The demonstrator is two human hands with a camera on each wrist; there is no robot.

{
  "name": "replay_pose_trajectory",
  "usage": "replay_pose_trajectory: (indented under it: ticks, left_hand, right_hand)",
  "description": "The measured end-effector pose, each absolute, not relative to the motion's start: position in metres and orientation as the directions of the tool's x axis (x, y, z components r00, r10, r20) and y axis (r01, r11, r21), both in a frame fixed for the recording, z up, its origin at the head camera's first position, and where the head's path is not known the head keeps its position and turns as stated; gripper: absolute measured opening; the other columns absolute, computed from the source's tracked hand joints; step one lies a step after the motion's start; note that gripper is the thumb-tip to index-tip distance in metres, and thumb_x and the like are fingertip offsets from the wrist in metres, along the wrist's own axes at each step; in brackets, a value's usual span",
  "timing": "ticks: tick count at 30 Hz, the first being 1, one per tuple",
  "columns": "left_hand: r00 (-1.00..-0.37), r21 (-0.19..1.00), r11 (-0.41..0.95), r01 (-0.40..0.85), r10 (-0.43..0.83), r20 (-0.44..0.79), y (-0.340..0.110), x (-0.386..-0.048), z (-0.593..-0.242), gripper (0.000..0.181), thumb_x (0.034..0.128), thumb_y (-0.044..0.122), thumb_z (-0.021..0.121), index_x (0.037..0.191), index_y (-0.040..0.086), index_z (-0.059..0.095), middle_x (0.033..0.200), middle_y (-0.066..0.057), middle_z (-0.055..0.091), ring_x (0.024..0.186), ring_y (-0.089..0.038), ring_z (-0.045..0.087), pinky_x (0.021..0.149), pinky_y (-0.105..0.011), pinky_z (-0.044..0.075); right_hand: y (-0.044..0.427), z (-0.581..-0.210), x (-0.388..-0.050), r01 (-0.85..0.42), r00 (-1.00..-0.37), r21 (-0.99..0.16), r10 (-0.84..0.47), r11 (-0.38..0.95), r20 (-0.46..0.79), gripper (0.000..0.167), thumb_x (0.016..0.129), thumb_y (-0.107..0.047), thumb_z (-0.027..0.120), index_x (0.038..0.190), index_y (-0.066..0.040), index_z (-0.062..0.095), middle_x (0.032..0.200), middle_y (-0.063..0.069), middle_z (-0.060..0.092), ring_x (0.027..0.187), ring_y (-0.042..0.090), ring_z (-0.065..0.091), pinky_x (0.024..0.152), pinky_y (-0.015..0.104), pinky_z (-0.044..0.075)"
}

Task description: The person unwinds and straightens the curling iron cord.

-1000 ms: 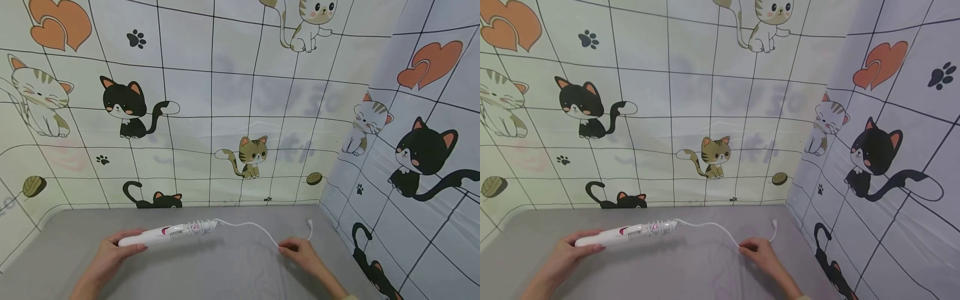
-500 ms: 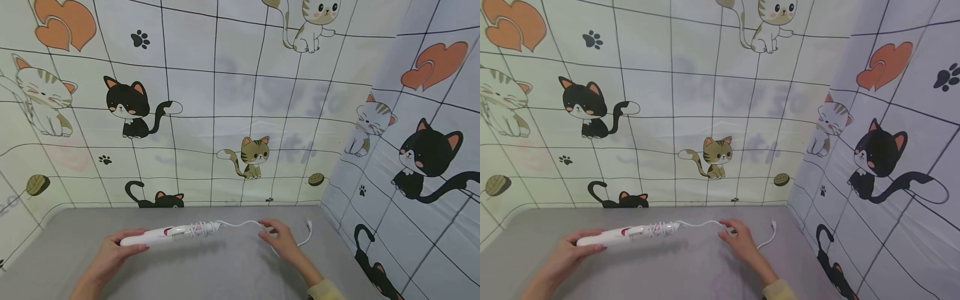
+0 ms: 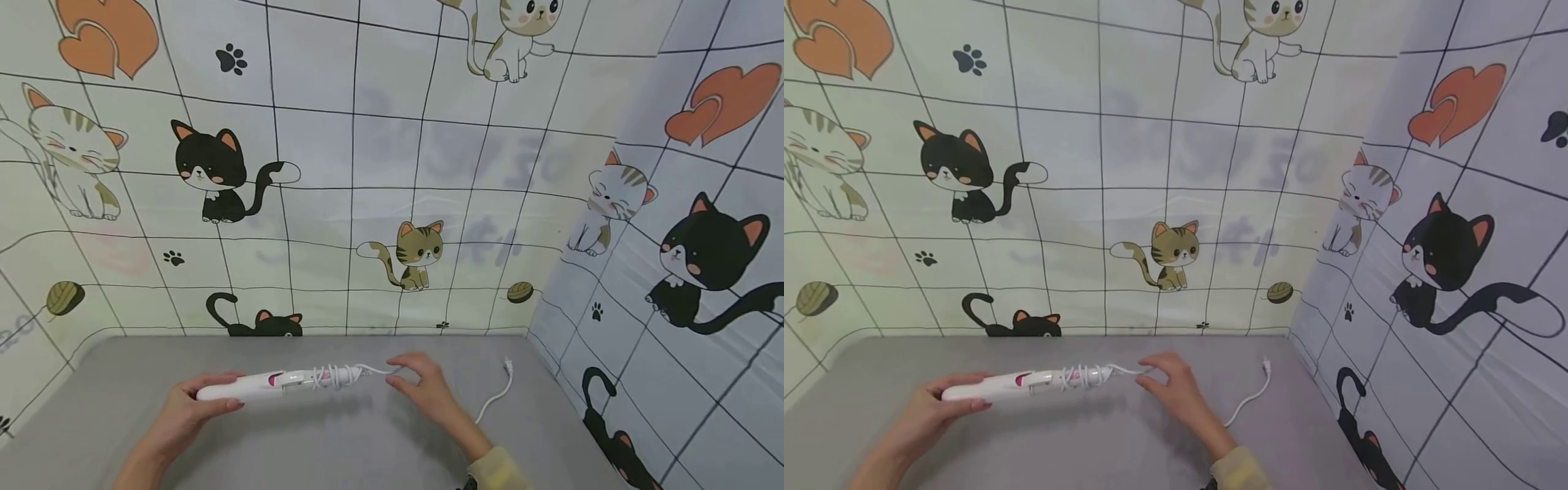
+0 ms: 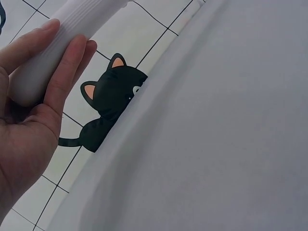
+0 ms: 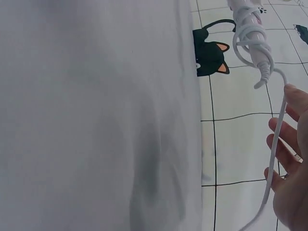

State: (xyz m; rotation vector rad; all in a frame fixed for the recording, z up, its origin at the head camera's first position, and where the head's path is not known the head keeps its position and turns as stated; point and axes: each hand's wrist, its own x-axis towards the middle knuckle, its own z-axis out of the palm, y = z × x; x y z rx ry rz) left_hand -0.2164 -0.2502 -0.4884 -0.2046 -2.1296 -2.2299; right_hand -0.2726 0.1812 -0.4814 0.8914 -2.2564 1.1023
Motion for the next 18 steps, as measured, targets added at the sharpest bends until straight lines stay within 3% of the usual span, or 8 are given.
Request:
replay_pose_trajectory:
  ticks: [6, 13, 18]
  left_hand:
    - [-0.988, 0.989, -0.057, 0.138, 0.061, 0.141, -0.252, -0.216, -0.491, 0.038, 0.0798, -0.016, 0.076, 0.117, -0.009, 0.071, 0.115, 0.005, 0.075, 0.105, -0.008, 0.065, 0.08, -0.026, 0.058]
    - [-0.982, 0.985, -0.052, 0.165, 0.079, 0.169, -0.256, -0.214, -0.493, 0.035, 0.0794, -0.016, 0.076, 0.114, -0.01, 0.072, 0.115, 0.004, 0.075, 0.107, -0.005, 0.064, 0.08, -0.025, 0.058]
    - [-0.98, 0.985, -0.033, 0.17, 0.102, 0.172, -0.257, -0.211, -0.492, 0.035, 0.0798, -0.015, 0.076, 0.114, -0.008, 0.073, 0.115, 0.004, 0.075, 0.105, -0.006, 0.064, 0.079, -0.025, 0.058]
  right_hand:
    - [0.174, -0.483, -0.269, -0.689, -0.722, -0.572, -0.358, 0.445, 0.592, 0.027, 0.087, -0.007, 0.081, 0.113, -0.006, 0.075, 0.104, 0.005, 0.076, 0.098, 0.021, 0.07, 0.084, 0.046, 0.058]
    - [0.177, -0.485, -0.266, -0.691, -0.723, -0.615, -0.385, 0.38, 0.574, 0.015, 0.092, -0.003, 0.076, 0.106, -0.003, 0.077, 0.092, 0.002, 0.076, 0.081, 0.012, 0.07, 0.07, 0.031, 0.06]
    - [0.188, -0.487, -0.263, -0.671, -0.741, -0.642, -0.359, 0.371, 0.567, 0.016, 0.09, 0.002, 0.076, 0.103, -0.007, 0.079, 0.089, -0.005, 0.075, 0.072, 0.006, 0.064, 0.061, 0.024, 0.055]
